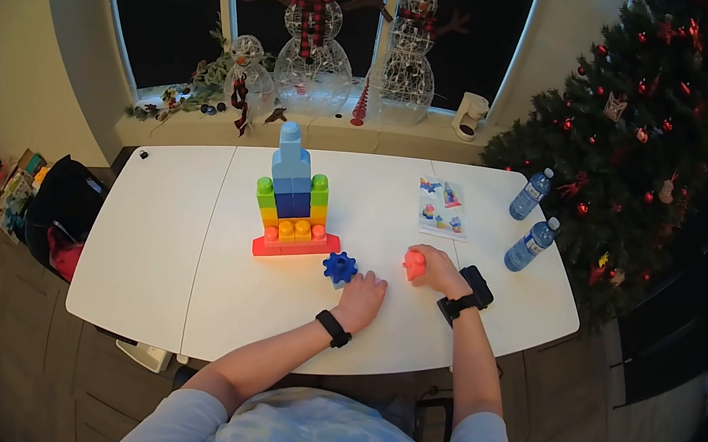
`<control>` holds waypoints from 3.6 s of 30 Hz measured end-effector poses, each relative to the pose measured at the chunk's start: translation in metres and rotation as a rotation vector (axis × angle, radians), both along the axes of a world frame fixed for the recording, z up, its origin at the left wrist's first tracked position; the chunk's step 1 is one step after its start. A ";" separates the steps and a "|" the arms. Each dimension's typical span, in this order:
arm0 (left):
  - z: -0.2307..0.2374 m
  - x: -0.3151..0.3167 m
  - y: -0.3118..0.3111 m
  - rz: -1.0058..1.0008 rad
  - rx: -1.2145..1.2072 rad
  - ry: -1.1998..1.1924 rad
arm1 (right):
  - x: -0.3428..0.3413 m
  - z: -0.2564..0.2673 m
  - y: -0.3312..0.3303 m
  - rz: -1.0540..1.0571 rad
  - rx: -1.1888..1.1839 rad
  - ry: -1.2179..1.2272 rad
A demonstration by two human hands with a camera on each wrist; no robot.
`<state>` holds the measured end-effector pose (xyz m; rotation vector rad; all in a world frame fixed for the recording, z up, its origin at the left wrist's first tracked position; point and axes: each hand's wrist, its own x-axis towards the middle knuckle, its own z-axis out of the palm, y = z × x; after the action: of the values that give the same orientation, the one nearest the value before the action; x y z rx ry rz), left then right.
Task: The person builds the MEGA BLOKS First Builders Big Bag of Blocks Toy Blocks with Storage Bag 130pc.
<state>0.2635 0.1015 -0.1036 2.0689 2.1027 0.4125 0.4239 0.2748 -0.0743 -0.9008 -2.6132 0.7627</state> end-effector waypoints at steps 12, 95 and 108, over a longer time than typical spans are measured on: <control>0.097 -0.053 -0.051 -0.158 0.085 -0.969 | -0.007 0.045 -0.042 -0.093 -0.420 0.445; 0.062 -0.105 -0.033 -0.172 0.134 -0.271 | -0.042 0.018 -0.049 -0.033 -0.287 0.209; 0.056 -0.097 -0.063 0.023 0.169 -0.343 | -0.036 0.004 -0.039 -0.074 -0.212 0.227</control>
<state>0.1662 0.0380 -0.0471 1.8920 1.9453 0.9057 0.3875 0.2355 -0.0699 -0.9020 -2.3221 1.0699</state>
